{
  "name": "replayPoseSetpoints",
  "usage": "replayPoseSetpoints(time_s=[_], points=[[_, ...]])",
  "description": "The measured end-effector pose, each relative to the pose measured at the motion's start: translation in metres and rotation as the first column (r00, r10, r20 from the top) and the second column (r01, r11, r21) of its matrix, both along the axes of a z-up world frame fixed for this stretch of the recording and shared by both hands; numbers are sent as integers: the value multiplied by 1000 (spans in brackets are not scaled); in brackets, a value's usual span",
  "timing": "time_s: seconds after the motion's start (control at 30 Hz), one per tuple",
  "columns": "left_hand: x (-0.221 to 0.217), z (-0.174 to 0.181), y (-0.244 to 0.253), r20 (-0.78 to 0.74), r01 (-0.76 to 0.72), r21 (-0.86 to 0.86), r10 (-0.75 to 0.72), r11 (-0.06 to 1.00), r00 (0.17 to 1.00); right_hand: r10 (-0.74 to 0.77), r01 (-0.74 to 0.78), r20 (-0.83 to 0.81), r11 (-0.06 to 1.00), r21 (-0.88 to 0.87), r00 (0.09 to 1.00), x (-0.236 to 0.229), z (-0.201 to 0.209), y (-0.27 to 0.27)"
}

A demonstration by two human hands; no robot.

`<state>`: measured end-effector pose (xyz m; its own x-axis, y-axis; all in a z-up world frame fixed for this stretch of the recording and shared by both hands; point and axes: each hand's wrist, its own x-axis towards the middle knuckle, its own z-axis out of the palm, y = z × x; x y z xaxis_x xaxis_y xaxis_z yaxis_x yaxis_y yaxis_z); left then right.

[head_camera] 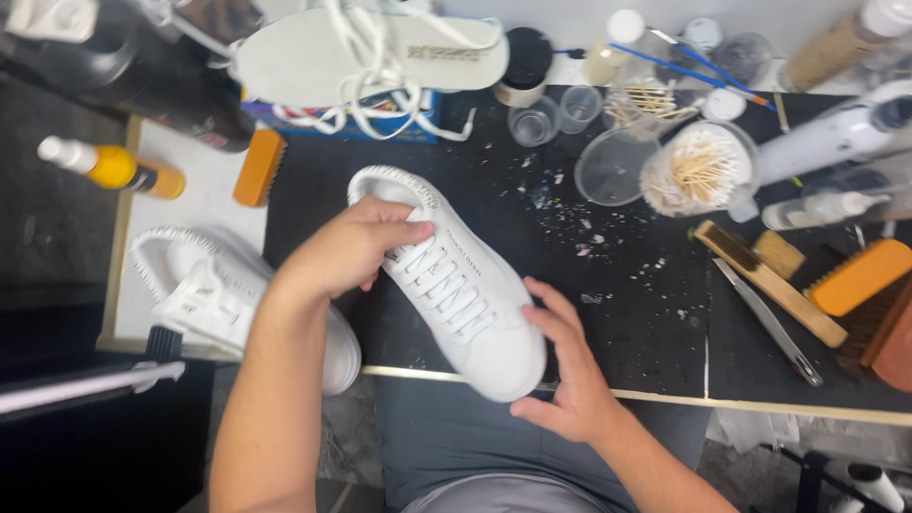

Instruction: The person laces a pair of white sneakers by hand. They thread the laces through the eyelets of the first shoe, pull them tight, and then proceed to lace the second shoe in the same manner.

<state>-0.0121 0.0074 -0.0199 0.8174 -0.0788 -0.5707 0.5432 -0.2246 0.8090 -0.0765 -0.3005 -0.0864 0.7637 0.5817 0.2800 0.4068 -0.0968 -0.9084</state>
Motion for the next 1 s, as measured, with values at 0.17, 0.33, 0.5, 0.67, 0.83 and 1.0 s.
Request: replayPoseSetpoints(time_s=[0.17, 0.33, 0.5, 0.67, 0.83, 1.0], points=[[7, 22, 19, -101, 278, 241, -261, 930, 960, 193, -196, -153, 980, -10, 969, -10, -8, 11], [8, 22, 22, -59, 314, 201, -308, 928, 950, 200, -198, -205, 980, 33, 958, -4, -10, 13], [-11, 20, 11, 59, 159, 3, -158, 987, 986, 141, -116, -91, 965, 235, 986, -3, 1, 21], [-48, 33, -32, -37, 19, -450, -40, 893, 999, 176, 41, -643, 951, 307, 746, -3, 27, 2], [-58, 56, -50, -89, -56, -695, -8, 717, 996, 192, 206, -521, 765, 611, 832, 32, 32, 16], [-104, 77, -39, 347, 265, -93, -218, 960, 912, 182, 196, -436, 698, 688, 881, 46, 22, 16]])
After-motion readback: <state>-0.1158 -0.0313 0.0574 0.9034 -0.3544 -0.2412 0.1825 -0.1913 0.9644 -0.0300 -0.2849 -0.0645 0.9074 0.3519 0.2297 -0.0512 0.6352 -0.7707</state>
